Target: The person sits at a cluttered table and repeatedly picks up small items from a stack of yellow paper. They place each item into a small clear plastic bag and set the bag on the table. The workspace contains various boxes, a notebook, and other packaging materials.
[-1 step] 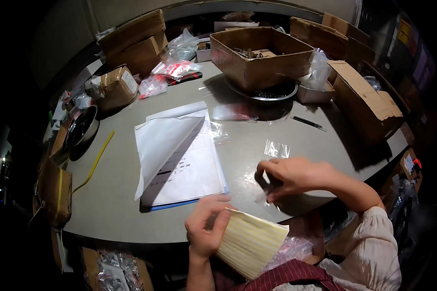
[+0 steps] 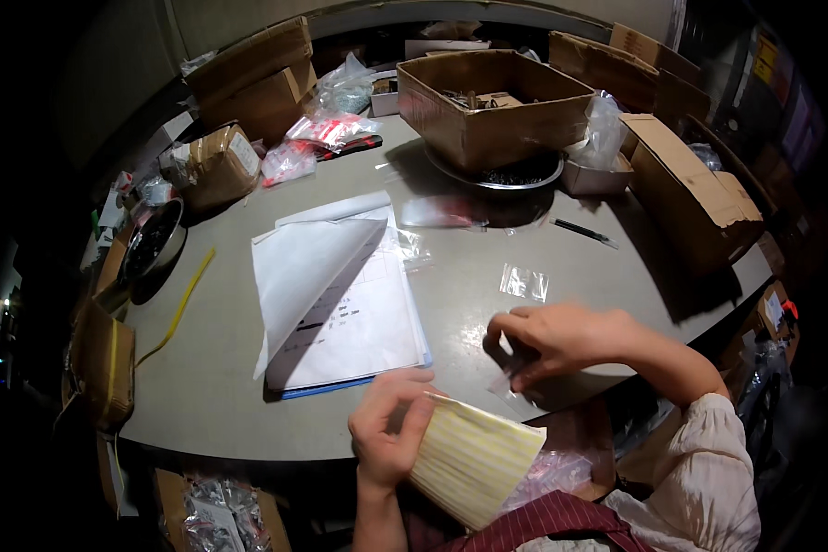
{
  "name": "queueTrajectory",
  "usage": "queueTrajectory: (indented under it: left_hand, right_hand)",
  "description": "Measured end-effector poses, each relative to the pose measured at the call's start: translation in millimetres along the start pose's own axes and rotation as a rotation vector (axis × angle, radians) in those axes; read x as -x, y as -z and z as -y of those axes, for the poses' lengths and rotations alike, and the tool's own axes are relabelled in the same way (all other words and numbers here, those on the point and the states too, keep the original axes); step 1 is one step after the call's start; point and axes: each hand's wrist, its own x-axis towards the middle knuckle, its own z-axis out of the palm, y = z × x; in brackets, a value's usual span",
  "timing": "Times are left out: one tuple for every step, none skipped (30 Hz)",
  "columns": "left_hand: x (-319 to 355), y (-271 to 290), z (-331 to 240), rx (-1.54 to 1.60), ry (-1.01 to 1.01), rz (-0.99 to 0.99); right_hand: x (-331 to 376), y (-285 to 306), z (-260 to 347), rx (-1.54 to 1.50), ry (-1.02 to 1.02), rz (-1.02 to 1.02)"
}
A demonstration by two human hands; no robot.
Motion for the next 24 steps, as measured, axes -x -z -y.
queueTrajectory:
  left_hand:
    - [0, -1, 0, 0.008, 0.021, -0.022]
    - [0, -3, 0, 0.022, 0.045, -0.035]
    - [-1, -3, -1, 0.02, 0.028, -0.031]
    - [1, -3, 0, 0.047, 0.027, -0.047]
    - [1, -3, 1, 0.073, 0.024, -0.057]
    - [1, -4, 1, 0.098, 0.021, -0.068]
    - [1, -6, -2, 0.118, 0.02, -0.072]
    - [2, -6, -1, 0.119, 0.013, -0.065]
    - [3, -4, 0, 0.12, 0.006, -0.059]
    - [4, -4, 1, 0.122, -0.001, -0.053]
    - [5, -4, 2, 0.135, 0.003, -0.07]
    - [6, -5, 3, 0.148, 0.006, -0.088]
    - [7, -6, 3, 0.161, 0.009, -0.106]
    - [7, -6, 3, 0.164, 0.007, -0.116]
    - [6, -6, 3, 0.167, 0.004, -0.126]
    - [7, -7, 3, 0.17, 0.001, -0.137]
    - [6, -6, 2, 0.164, 0.011, -0.137]
    - [6, -6, 2, 0.167, 0.007, -0.134]
    - [7, -6, 3, 0.169, 0.004, -0.131]
    - [7, -6, 3, 0.172, -0.001, -0.131]
    - [7, -6, 4, 0.175, 0.016, -0.117]
    - [7, -6, 5, 0.178, 0.033, -0.104]
    - [6, -7, 4, 0.181, 0.048, -0.088]
    - [7, -6, 4, 0.165, 0.078, -0.072]
  right_hand:
    - [5, 4, 6, -0.029, -0.032, 0.102]
    - [11, 0, 5, -0.081, -0.007, 0.083]
    - [17, -4, 3, -0.133, 0.018, 0.064]
    - [22, -9, 2, -0.185, 0.044, 0.044]
    - [27, -17, 1, -0.256, 0.099, -0.091]
    - [31, -22, -3, -0.192, 0.206, -0.148]
    - [36, -27, -8, -0.126, 0.313, -0.204]
    - [41, -30, -11, -0.056, 0.425, -0.259]
    - [48, -37, -11, -0.106, 0.405, -0.234]
    - [51, -41, -9, -0.05, 0.402, -0.228]
    - [53, -44, -8, 0.008, 0.4, -0.225]
    - [56, -47, -7, 0.066, 0.397, -0.221]
    - [56, -60, -14, -0.021, 0.411, -0.277]
    - [58, -64, -15, -0.007, 0.392, -0.295]
    - [60, -68, -16, 0.006, 0.373, -0.312]
    - [63, -71, -16, 0.02, 0.354, -0.329]
    - [65, -73, -13, 0.051, 0.338, -0.333]
    - [67, -73, -9, 0.083, 0.322, -0.337]
    - [70, -75, -6, 0.114, 0.306, -0.34]
    - [72, -78, -5, 0.143, 0.329, -0.38]
    - [74, -82, -5, 0.173, 0.353, -0.42]
    - [76, -88, -6, 0.202, 0.377, -0.459]
    - [77, -107, -17, 0.412, 0.404, -0.537]
    - [82, -113, -14, 0.401, 0.416, -0.534]
